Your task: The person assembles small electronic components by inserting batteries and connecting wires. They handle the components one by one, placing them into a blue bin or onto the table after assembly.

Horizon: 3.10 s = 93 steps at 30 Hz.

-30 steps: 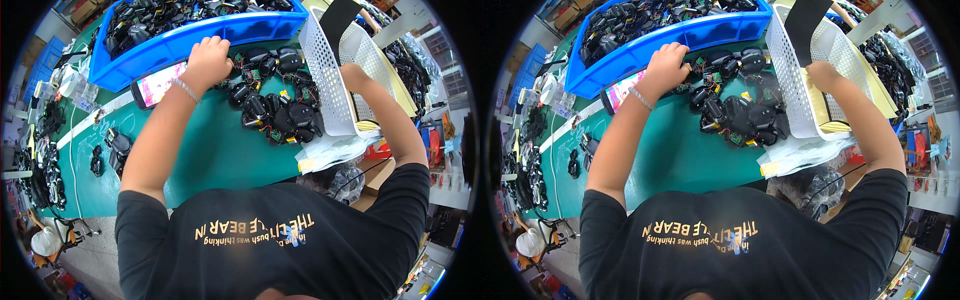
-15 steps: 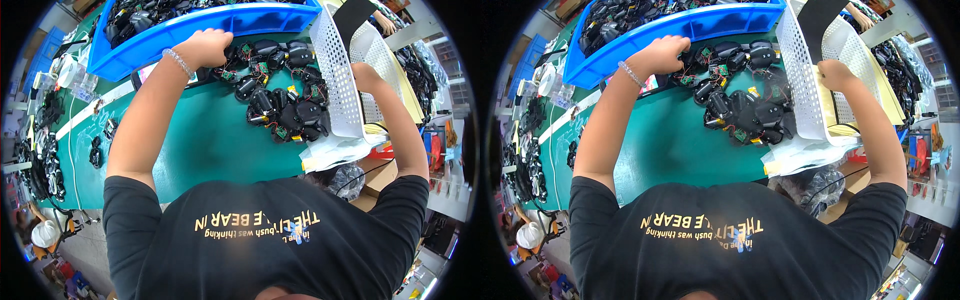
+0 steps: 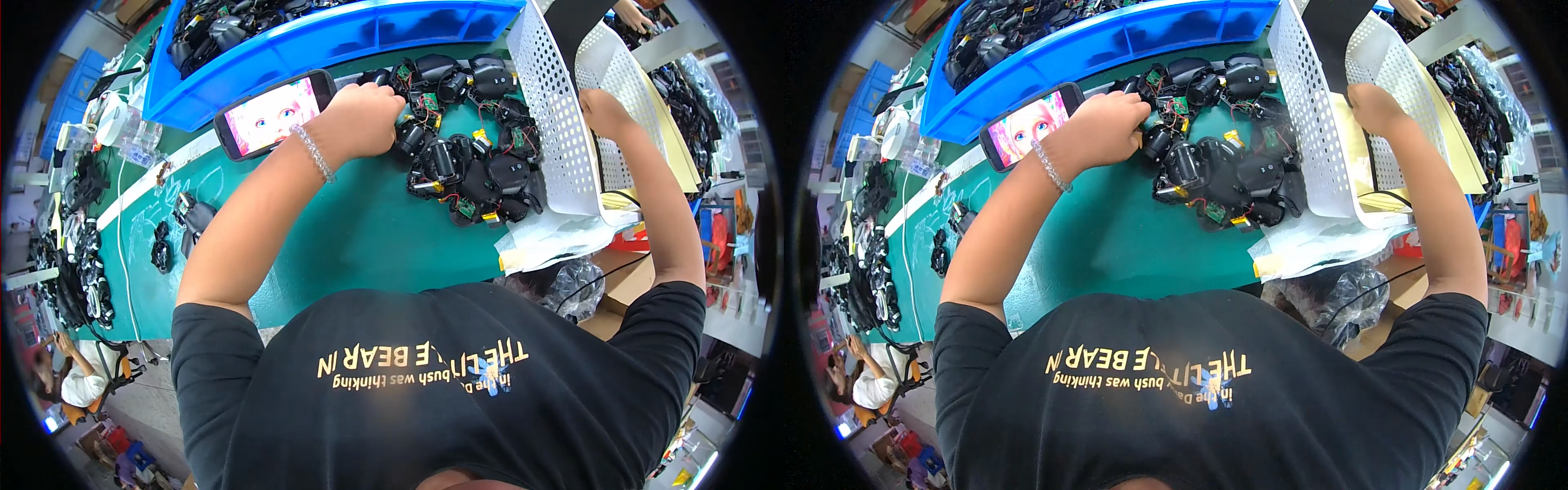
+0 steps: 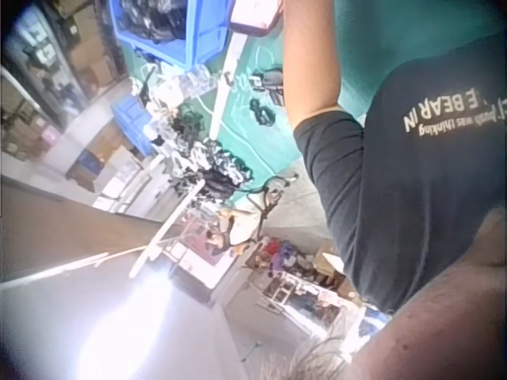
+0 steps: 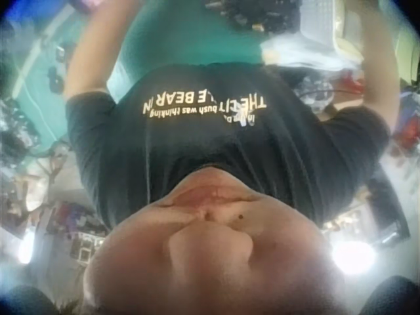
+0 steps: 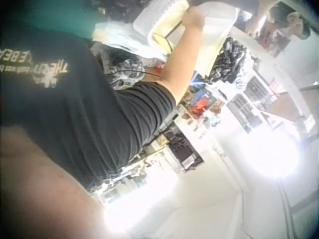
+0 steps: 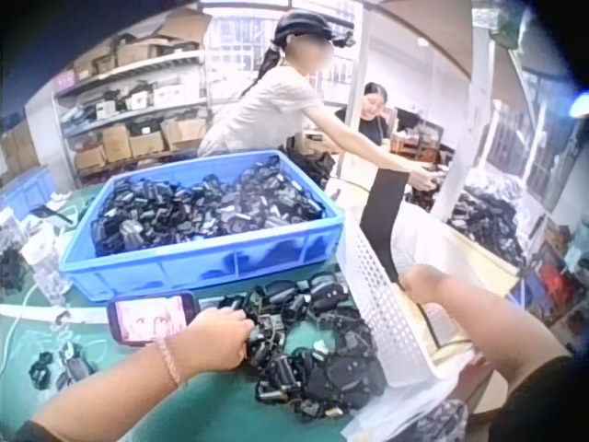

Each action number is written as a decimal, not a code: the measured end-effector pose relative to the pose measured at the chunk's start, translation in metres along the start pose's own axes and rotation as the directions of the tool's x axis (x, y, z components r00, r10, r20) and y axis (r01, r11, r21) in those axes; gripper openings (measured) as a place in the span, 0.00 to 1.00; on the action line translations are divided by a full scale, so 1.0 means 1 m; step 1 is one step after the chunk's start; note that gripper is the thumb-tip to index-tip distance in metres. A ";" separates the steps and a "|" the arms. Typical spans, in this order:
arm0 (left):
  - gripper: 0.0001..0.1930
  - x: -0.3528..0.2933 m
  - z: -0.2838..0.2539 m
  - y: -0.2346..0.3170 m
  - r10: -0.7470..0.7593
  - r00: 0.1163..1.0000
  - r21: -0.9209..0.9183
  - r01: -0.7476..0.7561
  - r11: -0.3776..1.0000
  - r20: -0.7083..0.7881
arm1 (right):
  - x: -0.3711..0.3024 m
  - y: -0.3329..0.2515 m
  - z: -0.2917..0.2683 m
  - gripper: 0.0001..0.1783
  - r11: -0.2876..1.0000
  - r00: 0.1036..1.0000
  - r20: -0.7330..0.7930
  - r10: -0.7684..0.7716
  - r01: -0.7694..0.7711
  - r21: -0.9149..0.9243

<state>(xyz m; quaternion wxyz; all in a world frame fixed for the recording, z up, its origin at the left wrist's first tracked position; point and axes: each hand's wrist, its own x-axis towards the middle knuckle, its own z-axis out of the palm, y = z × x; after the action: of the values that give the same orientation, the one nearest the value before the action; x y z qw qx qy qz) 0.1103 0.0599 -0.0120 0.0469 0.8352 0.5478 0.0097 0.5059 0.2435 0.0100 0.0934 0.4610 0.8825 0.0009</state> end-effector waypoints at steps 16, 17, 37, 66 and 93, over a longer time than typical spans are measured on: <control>0.16 0.019 0.007 0.021 -0.095 0.995 -0.022 0.094 0.995 -0.022 | 0.006 0.010 0.004 0.13 0.985 0.913 -0.376 0.161 -0.123 0.123; 0.14 0.022 0.007 0.024 -0.120 0.993 -0.014 0.120 0.993 0.003 | 0.005 0.008 0.001 0.15 0.981 0.913 -0.358 0.193 -0.169 0.098; 0.08 0.033 0.008 0.025 -0.098 0.973 -0.214 0.053 0.975 -0.207 | 0.017 0.011 0.003 0.09 0.730 0.802 -0.403 0.441 -0.060 0.680; 0.06 -0.133 -0.042 0.073 -0.539 0.784 -0.906 -0.415 -0.085 -0.309 | -0.090 -0.300 -0.079 0.13 -0.369 0.919 -0.392 -0.054 0.346 0.863; 0.05 -0.160 -0.014 0.049 -0.535 0.600 -0.791 -0.319 0.522 -0.595 | -0.071 -0.388 -0.039 0.06 -0.435 0.843 -0.530 0.090 0.512 0.741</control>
<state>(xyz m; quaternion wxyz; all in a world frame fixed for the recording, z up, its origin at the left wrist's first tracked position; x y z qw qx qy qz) 0.0907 -0.1048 0.0123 0.1982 0.5619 0.4882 0.6377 0.2235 -0.0343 0.0255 -0.4933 0.1197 0.5556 -0.6585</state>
